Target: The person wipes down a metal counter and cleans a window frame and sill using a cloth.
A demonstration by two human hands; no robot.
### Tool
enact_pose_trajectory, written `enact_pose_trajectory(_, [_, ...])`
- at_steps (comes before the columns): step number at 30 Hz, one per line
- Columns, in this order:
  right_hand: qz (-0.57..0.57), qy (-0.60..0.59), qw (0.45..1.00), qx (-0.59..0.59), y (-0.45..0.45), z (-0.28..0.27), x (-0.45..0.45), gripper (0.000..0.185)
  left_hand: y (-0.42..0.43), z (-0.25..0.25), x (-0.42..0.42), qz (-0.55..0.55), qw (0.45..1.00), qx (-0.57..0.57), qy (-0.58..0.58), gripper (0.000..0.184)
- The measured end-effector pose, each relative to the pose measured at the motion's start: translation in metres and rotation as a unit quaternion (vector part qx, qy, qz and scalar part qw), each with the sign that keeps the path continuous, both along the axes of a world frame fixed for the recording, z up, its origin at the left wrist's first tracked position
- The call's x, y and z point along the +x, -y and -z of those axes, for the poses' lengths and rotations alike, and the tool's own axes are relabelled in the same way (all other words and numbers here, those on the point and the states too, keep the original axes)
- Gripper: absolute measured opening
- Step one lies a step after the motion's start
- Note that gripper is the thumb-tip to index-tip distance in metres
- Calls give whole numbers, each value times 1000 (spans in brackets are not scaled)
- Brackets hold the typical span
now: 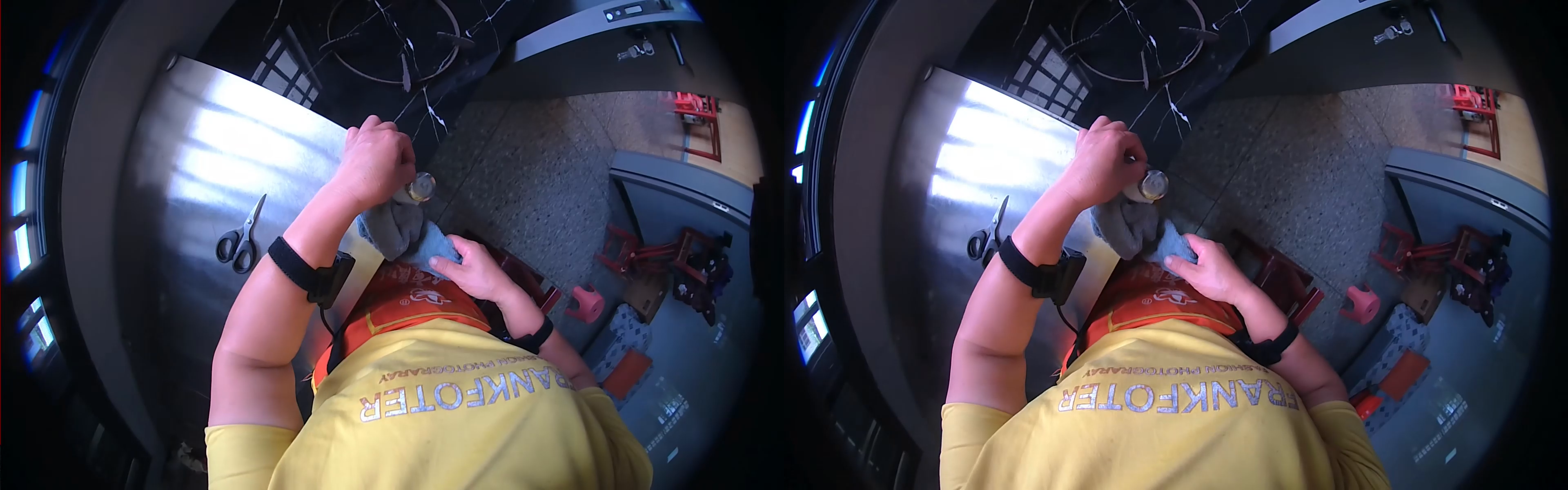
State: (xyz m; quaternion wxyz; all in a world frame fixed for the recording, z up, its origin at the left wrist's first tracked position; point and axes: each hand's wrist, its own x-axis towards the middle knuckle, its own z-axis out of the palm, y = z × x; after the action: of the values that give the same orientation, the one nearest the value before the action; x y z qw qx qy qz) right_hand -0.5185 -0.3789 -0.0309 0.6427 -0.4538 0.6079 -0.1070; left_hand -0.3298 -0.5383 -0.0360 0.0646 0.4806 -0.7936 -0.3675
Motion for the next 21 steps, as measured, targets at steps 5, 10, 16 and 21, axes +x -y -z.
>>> enact_pose_trajectory(5, [3, -4, 1000, 2, -2, 1, -3, 20, 4, 5, 6, 9, 999, 35, -18, 16])
enact_pose_trajectory(10, [19, 5, 1000, -12, -2, -1, -1, 27, 7, -2, -2, -2, 997, 67, 41, 20])
enact_pose_trajectory(16, [25, 9, 1000, -5, -4, 7, -6, 27, 9, 3, 3, 26, 997, 57, 33, 31])
enact_pose_trajectory(21, [17, 5, 1000, -8, -3, 10, -6, 26, 10, -5, 2, -3, 995, 71, 66, 32])
